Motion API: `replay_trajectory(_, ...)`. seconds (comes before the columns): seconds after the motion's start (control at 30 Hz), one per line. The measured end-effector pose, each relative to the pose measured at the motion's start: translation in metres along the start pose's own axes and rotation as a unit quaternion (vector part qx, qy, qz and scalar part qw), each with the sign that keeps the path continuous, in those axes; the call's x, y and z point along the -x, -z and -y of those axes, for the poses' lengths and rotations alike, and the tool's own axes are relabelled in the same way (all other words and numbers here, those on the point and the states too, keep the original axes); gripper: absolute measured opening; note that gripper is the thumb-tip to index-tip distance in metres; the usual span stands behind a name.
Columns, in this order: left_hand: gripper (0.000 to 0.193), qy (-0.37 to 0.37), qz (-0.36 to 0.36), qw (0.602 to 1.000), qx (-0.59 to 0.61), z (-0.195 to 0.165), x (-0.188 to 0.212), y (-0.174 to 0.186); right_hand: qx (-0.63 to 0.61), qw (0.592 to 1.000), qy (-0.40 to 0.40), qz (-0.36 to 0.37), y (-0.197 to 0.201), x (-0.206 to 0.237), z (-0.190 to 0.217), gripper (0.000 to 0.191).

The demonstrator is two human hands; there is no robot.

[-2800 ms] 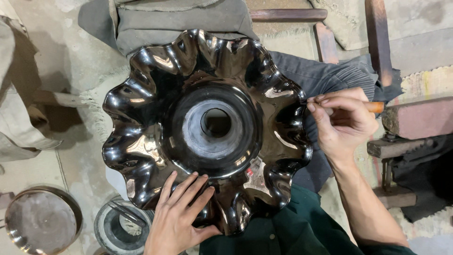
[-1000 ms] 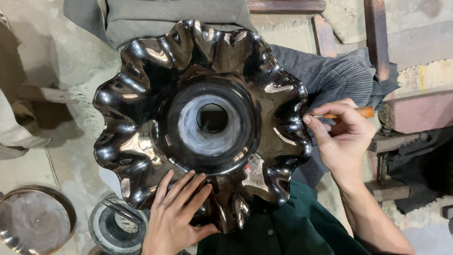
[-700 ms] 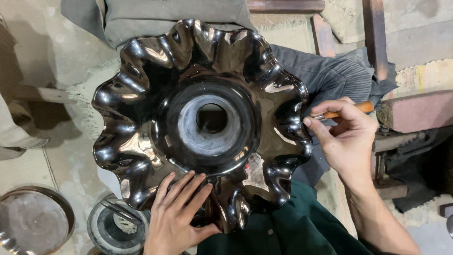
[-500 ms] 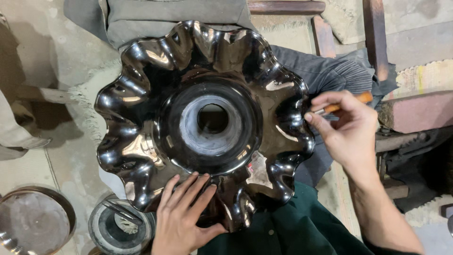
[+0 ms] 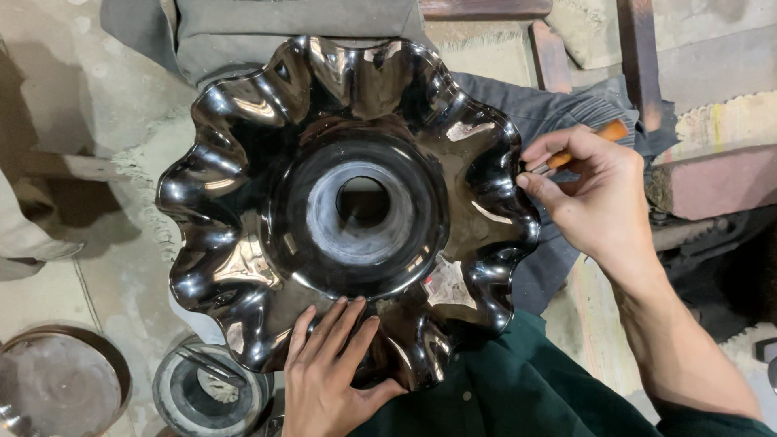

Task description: The person holds a large, shiny, flower-shaped metal object on their lap and uses a small tool to rub and polish the scalloped edges. The person rotates the object slightly to access different sections while continuing the polishing motion.

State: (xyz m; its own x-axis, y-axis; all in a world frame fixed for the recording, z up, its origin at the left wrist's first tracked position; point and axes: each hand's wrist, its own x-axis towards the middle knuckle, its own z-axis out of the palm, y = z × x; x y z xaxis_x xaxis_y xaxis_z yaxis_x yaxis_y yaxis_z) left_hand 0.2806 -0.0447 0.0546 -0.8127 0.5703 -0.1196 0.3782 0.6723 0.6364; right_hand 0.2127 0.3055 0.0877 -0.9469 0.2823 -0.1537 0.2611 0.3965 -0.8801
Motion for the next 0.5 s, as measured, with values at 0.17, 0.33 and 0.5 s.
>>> replay_trajectory(0.17, 0.082, -0.001, 0.001, 1.0, 0.001, 0.001, 0.002, 0.0, -0.015, 1.0, -0.012, 0.006, 0.001, 0.003, -0.001, 0.025)
replay_trajectory(0.33, 0.082, 0.002, -0.002, 1.0, 0.0, 0.0, 0.002, 0.0, -0.015, 1.0, -0.012, 0.009, 0.003, 0.007, -0.002, 0.025)
replay_trajectory(0.5, 0.081, 0.017, -0.007, 1.0, -0.001, -0.004, 0.003, -0.004, -0.007, 1.0, -0.011, 0.018, 0.007, 0.011, -0.003, 0.024)
